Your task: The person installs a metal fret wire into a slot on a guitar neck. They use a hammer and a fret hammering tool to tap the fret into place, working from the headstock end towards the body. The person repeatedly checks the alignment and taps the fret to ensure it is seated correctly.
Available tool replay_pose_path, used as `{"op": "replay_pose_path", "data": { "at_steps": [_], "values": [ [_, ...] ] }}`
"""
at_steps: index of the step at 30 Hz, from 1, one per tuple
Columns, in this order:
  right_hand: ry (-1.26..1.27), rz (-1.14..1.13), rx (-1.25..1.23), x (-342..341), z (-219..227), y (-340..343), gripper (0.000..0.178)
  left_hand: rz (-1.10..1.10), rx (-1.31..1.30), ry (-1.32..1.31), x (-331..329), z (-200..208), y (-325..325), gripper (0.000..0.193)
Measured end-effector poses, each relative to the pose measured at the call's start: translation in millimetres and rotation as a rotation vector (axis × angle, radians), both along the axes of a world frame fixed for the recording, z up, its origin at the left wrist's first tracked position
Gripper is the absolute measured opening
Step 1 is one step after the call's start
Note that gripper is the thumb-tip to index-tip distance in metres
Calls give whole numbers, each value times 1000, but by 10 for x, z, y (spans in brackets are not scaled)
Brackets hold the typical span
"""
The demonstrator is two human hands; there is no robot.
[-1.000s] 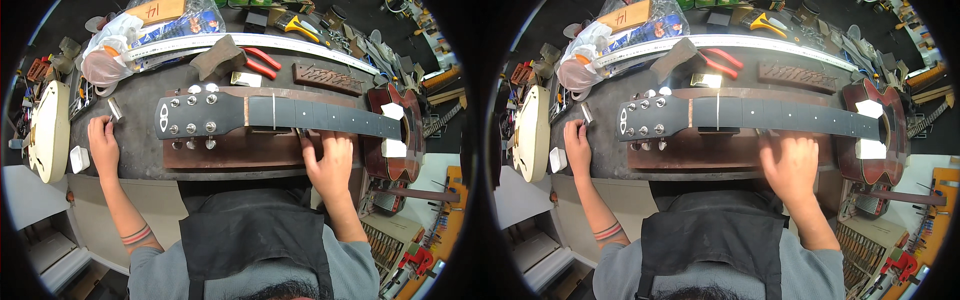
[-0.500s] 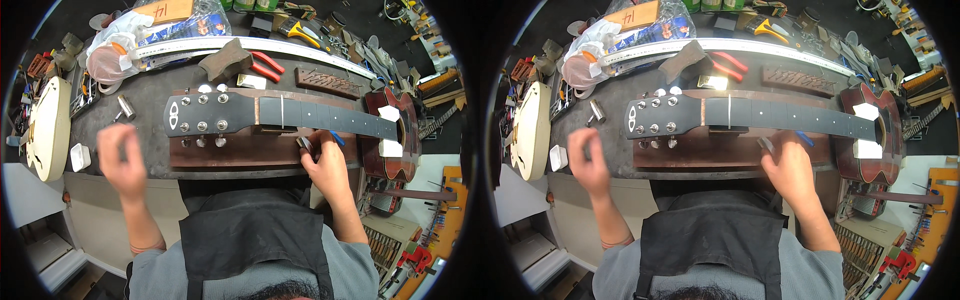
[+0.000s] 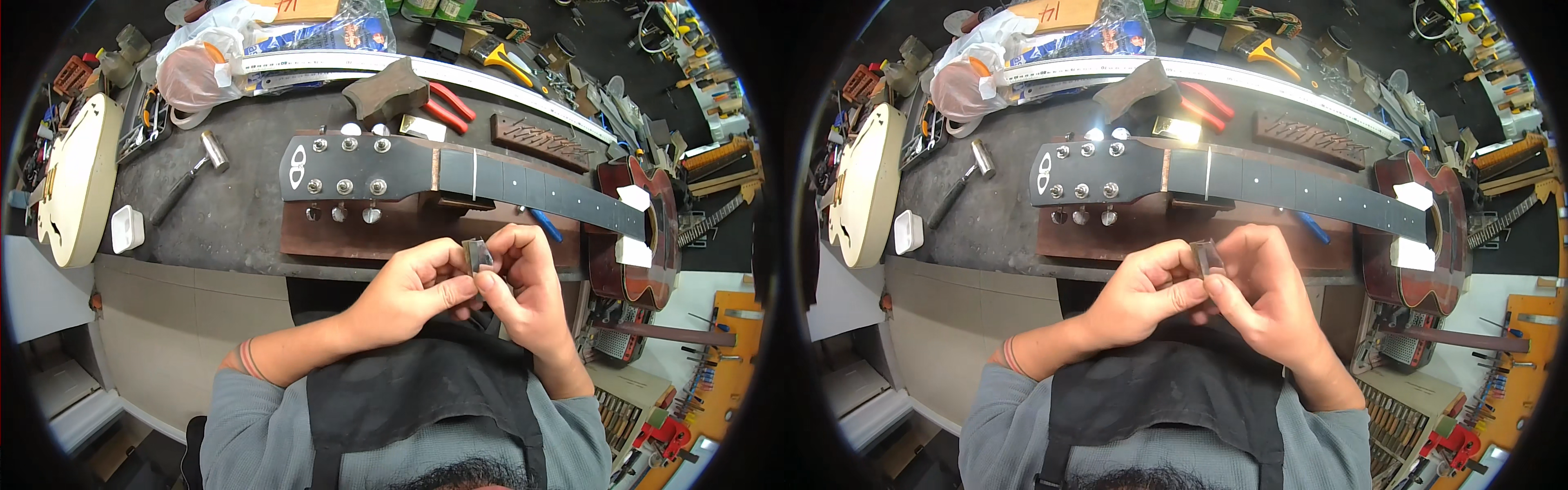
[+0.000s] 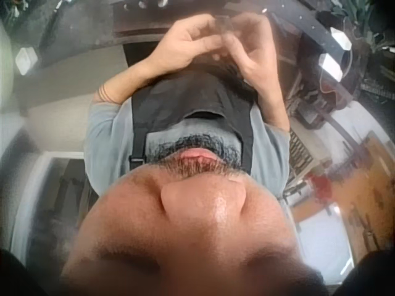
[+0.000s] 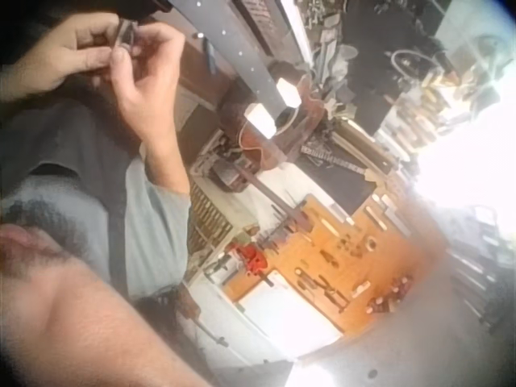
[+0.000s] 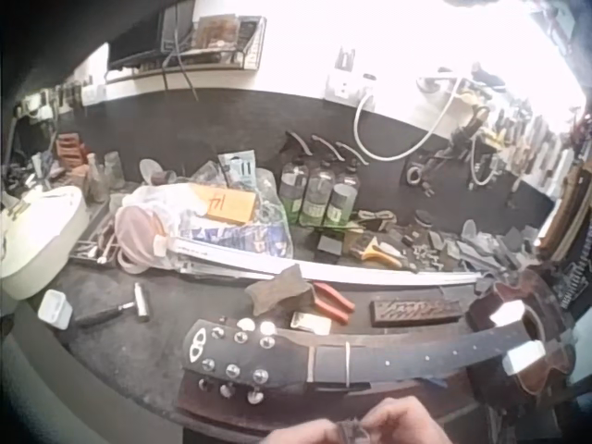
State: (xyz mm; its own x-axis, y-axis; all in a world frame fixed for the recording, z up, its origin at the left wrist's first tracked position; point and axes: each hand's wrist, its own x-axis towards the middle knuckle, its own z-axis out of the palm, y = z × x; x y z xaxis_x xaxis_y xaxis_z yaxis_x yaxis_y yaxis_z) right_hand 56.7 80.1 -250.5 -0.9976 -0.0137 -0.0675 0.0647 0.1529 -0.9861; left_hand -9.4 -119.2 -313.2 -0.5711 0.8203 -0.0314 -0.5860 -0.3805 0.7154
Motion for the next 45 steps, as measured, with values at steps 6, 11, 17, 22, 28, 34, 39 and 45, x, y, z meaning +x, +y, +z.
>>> {"op": "replay_pose_path", "data": {
  "at_steps": [6,11,17,22,28,34,39,45],
  "values": [
    [360,355,495,-230,218,150,92,-51,112,-84,-44,106,-42,17],
    [306,391,470,-371,334,233,95,-132,188,-106,-143,38,-71,38],
    [277,396,454,-476,435,168,90,-119,87,29,-218,161,-138,32],
    [283,365,559,-528,504,69,85,-45,75,100,-222,219,-120,24],
    [511,296,626,-751,465,259,77,-90,-169,222,-369,457,-334,21],
    [560,198,808,-1031,379,397,76,1212,-825,1054,-950,163,-1271,4],
    [535,218,851,-1103,286,365,77,1181,-1528,1050,-1338,-129,-2204,31],
    [484,208,885,-1103,281,339,77,884,-1841,1278,-1395,-309,-2319,32]
  ]
}}
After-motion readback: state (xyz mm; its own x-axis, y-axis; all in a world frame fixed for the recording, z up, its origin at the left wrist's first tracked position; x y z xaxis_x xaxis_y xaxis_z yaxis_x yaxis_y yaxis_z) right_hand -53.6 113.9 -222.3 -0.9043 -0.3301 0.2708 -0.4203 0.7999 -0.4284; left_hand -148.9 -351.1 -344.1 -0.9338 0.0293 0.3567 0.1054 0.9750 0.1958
